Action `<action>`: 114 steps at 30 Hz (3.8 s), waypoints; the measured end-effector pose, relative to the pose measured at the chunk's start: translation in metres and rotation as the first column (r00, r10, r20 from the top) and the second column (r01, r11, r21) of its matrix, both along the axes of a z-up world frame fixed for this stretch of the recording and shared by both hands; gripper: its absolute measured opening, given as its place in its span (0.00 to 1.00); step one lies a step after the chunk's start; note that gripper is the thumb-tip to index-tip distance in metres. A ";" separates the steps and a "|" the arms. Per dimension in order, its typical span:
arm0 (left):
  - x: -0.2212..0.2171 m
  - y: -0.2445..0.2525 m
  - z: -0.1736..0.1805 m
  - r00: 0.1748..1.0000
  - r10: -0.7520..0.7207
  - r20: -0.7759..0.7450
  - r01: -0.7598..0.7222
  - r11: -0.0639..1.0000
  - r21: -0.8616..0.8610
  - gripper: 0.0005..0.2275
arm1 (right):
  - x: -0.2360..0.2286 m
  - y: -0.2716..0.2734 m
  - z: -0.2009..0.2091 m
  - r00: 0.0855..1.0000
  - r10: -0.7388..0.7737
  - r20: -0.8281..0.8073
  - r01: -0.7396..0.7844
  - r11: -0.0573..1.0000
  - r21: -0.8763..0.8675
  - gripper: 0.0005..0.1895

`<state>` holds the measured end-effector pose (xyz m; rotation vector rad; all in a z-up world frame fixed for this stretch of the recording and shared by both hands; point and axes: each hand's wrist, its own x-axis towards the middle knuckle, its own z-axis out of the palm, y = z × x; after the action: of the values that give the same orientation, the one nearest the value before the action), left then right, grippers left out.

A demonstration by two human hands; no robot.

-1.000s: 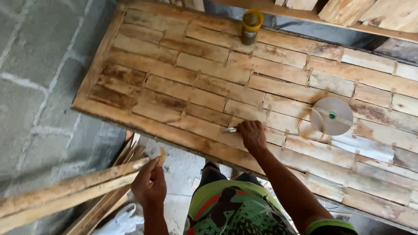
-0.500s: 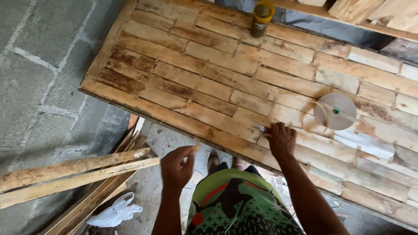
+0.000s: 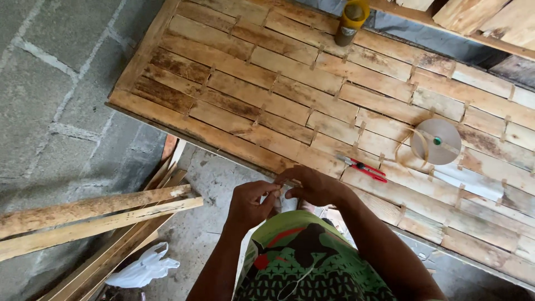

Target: Trimming and cleaning the edges of bamboo strips on a workbench using a utility knife.

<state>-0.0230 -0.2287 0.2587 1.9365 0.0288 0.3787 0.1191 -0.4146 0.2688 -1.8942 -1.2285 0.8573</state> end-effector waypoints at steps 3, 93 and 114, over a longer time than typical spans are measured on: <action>0.001 0.009 -0.006 1.000 0.011 -0.015 -0.012 1.000 -0.016 0.05 | -0.001 -0.001 -0.006 0.965 -0.118 -0.233 0.113 0.993 -0.034 0.18; 0.077 -0.010 -0.128 0.975 -0.140 -0.170 -0.050 0.612 -0.789 0.20 | -0.012 0.011 -0.025 0.598 -0.323 0.734 0.173 0.946 0.275 0.10; 0.142 -0.028 -0.185 0.853 -0.239 -0.463 0.116 0.953 -0.279 0.09 | 0.093 -0.039 -0.096 0.819 -0.559 0.127 0.570 0.819 -0.071 0.06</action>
<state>0.1193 -0.2569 0.0732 1.7271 0.2171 -0.2464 0.2119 -0.4541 0.1724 -2.2389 -0.6041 0.5097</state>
